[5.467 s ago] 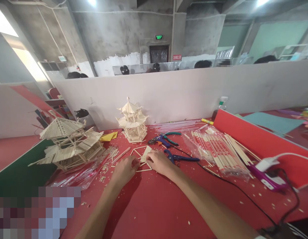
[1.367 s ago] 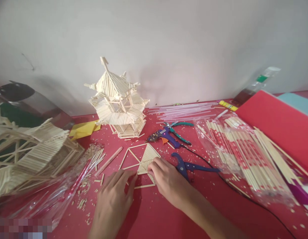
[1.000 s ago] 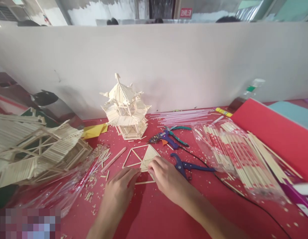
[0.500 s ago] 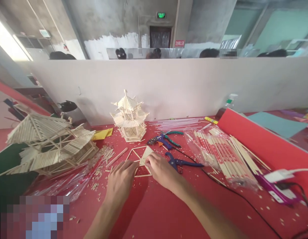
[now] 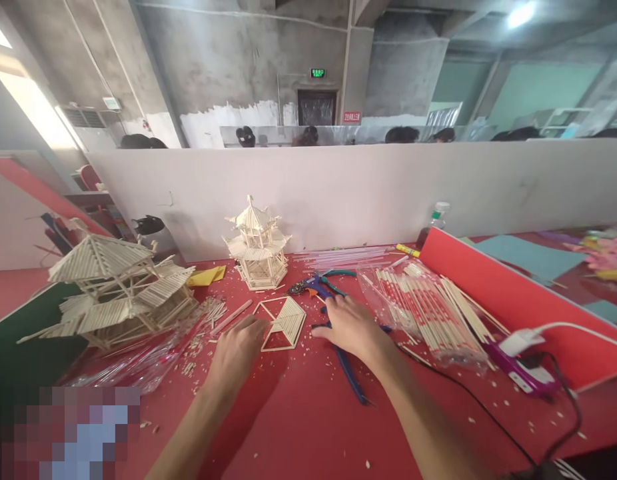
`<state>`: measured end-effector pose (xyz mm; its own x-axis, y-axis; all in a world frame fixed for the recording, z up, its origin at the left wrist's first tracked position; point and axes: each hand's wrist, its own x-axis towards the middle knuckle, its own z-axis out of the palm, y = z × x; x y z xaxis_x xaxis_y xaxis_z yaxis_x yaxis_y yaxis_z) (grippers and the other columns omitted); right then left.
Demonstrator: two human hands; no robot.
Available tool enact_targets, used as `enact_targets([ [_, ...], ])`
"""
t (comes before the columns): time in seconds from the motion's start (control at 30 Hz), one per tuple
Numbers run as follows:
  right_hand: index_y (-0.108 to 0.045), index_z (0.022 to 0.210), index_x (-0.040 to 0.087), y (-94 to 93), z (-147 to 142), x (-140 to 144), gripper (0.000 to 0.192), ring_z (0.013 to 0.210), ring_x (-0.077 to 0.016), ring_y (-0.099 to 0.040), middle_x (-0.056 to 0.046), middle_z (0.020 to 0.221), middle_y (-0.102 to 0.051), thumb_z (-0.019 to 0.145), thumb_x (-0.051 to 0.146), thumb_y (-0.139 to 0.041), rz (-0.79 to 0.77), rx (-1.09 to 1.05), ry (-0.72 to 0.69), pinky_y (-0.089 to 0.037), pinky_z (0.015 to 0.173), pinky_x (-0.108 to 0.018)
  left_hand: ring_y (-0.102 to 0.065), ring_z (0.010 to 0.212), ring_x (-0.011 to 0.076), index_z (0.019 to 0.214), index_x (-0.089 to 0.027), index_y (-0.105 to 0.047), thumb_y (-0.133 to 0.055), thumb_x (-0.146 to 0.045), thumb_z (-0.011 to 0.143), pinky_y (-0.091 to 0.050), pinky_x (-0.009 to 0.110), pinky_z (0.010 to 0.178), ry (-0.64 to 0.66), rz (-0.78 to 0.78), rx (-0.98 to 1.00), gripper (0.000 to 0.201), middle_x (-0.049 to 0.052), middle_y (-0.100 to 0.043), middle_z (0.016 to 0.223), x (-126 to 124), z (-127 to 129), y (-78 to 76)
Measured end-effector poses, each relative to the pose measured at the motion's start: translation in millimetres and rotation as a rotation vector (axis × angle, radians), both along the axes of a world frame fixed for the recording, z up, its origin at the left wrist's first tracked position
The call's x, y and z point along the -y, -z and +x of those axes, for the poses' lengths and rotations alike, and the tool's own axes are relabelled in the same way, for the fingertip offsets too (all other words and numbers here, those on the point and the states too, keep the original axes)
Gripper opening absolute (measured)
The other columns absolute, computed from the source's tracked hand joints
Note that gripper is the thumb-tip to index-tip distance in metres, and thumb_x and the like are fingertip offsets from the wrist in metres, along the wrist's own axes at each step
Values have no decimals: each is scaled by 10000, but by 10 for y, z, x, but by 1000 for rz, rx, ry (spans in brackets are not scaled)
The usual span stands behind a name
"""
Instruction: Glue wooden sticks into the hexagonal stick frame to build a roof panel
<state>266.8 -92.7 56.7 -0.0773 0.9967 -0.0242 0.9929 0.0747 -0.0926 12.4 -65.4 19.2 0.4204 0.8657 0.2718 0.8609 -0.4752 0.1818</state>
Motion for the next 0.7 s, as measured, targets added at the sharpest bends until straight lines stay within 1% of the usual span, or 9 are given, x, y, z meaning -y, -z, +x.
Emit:
enact_targets([
  [0.07, -639, 1192, 106, 33, 71, 82, 530, 1212, -427, -608, -248, 1263, -664, 878, 522, -740, -78, 41, 46, -484, 952, -494, -657, 824, 199, 1005, -258, -740, -429, -118, 1009, -347, 259, 596, -10, 28, 9, 341, 41, -702, 928, -7, -3, 26],
  [0.13, -645, 1210, 89, 94, 85, 133, 601, 1202, -463, -609, -275, 1276, -657, 812, 514, -794, -114, 55, 75, -491, 934, -532, -663, 823, 192, 1009, -260, -742, -438, -138, 1021, -358, 257, 598, -13, 66, 22, 327, 38, -705, 923, -12, -1, 50],
  [0.2, -638, 1235, 76, 145, 65, 151, 595, 1209, -475, -605, -290, 1289, -648, 807, 460, -792, -125, 69, 90, -485, 940, -553, -667, 842, 185, 1018, -255, -740, -446, -144, 1026, -381, 248, 625, -11, 96, 30, 314, 40, -707, 922, -16, 0, 61],
  [0.33, -634, 1247, 48, 130, 56, 153, 397, 1208, -452, -616, -303, 1255, -656, 917, 268, -640, -94, 74, 53, -473, 967, -550, -660, 860, 180, 973, -231, -731, -449, -125, 1026, -421, 242, 699, 1, 143, 59, 306, 43, -698, 903, -39, -32, 64],
  [0.4, -600, 1311, 57, 81, 82, 168, 387, 1240, -423, -604, -294, 1292, -637, 985, 253, -533, -65, 63, 15, -468, 995, -527, -658, 857, 180, 969, -230, -725, -464, -124, 1020, -430, 247, 705, 11, 188, 105, 286, 41, -693, 900, -59, -64, 73],
  [0.47, -527, 1410, 79, 39, 94, 190, 433, 1280, -385, -590, -277, 1358, -602, 1045, 285, -422, -7, -5, -23, -471, 1016, -492, -658, 867, 182, 1015, -237, -724, -477, -131, 1018, -438, 252, 713, 17, 234, 157, 269, 43, -692, 910, -72, -95, 82],
  [0.53, -457, 1479, 107, 31, 58, 206, 469, 1324, -353, -574, -255, 1420, -570, 1075, 321, -351, 64, -126, -77, -471, 1039, -464, -655, 870, 182, 1072, -241, -719, -476, -134, 1021, -440, 254, 724, 18, 262, 198, 270, 45, -690, 920, -70, -112, 77],
  [0.63, -463, 1477, 168, 92, -94, 191, 454, 1356, -315, -564, -201, 1441, -580, 1091, 359, -319, 158, -317, -147, -473, 1058, -436, -646, 835, 174, 1052, -233, -714, -461, -132, 1029, -419, 252, 701, 6, 258, 217, 273, 38, -679, 899, -42, -110, 30],
  [0.7, -491, 1449, 202, 159, -210, 147, 437, 1329, -298, -593, -173, 1421, -610, 1095, 376, -301, 193, -414, -136, -492, 1039, -425, -635, 807, 170, 996, -230, -714, -458, -139, 1033, -397, 250, 675, -15, 240, 209, 274, 31, -668, 871, -28, -105, -15],
])
